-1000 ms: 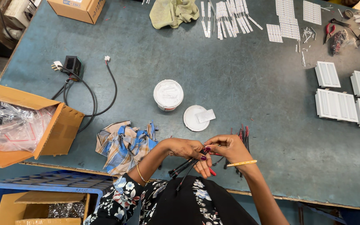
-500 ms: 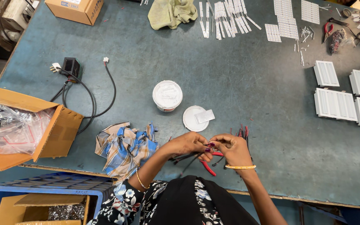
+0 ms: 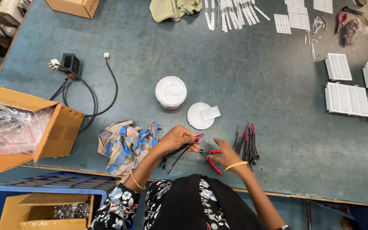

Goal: The person strips the insulation from the ends of black wires using red-handled pliers. They gather the wires, strip them in small batches, and place the finished pieces on the table.

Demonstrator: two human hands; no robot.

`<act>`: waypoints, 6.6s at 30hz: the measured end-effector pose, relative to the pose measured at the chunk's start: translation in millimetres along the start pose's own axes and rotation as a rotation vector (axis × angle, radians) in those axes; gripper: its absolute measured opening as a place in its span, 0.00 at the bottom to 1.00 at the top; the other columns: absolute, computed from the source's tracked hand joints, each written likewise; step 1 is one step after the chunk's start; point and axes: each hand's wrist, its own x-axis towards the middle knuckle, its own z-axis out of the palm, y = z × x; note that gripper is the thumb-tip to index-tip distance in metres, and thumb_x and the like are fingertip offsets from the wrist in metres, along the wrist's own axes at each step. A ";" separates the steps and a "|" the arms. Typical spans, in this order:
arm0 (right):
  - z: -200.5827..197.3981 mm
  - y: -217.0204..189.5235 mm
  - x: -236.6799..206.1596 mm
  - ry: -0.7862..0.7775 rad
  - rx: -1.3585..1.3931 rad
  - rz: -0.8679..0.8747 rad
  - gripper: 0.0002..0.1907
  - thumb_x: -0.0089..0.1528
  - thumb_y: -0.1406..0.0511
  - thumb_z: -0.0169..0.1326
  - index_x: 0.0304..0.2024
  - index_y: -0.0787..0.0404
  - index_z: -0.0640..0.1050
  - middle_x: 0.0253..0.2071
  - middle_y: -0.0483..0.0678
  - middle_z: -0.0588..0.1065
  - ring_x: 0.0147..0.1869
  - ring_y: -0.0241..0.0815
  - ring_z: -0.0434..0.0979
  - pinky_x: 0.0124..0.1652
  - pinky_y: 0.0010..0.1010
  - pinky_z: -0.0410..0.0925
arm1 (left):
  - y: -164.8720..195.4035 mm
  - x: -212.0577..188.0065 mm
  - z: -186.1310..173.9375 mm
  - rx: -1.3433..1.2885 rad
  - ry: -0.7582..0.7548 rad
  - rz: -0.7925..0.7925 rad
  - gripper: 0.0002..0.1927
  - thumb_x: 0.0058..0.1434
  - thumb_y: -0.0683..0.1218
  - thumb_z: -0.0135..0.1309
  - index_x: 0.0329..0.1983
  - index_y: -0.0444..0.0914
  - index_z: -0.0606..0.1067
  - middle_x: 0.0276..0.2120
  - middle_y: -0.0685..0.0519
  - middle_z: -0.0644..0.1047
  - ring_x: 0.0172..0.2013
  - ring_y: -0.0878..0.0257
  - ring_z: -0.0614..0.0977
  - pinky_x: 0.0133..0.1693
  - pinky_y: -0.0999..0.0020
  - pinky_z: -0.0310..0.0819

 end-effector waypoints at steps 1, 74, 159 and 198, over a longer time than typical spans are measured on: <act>15.4 10.5 -2.3 -0.004 -0.191 -0.017 0.51 0.51 0.54 0.71 0.68 0.66 0.60 0.67 0.61 0.62 0.72 0.54 0.61 0.66 0.41 0.59 | -2.3 -1.6 -6.2 -0.016 0.002 -0.013 0.14 0.66 0.42 0.56 0.44 0.23 0.78 0.35 0.38 0.84 0.34 0.55 0.87 0.38 0.66 0.84; 42.1 -1.1 -4.6 -0.527 0.699 0.173 0.15 0.68 0.60 0.53 0.34 0.67 0.77 0.29 0.48 0.79 0.30 0.34 0.79 0.35 0.25 0.74 | -40.8 -13.8 -22.0 -0.098 -0.080 -0.205 0.13 0.61 0.39 0.57 0.42 0.23 0.79 0.35 0.36 0.84 0.32 0.51 0.88 0.33 0.66 0.86; 99.2 -3.1 32.6 0.484 -0.445 -0.280 0.26 0.54 0.59 0.63 0.51 0.64 0.73 0.49 0.57 0.70 0.57 0.59 0.67 0.63 0.52 0.56 | -66.4 -4.6 -39.3 0.620 1.091 0.296 0.13 0.68 0.48 0.50 0.45 0.35 0.80 0.33 0.43 0.82 0.32 0.52 0.83 0.37 0.59 0.74; 27.2 64.7 -20.2 0.750 -0.476 0.342 0.14 0.57 0.59 0.66 0.36 0.62 0.80 0.39 0.52 0.75 0.47 0.56 0.74 0.43 0.45 0.70 | -69.5 20.7 6.8 -0.126 0.748 0.311 0.05 0.68 0.42 0.53 0.44 0.36 0.77 0.22 0.64 0.65 0.21 0.76 0.60 0.21 0.77 0.50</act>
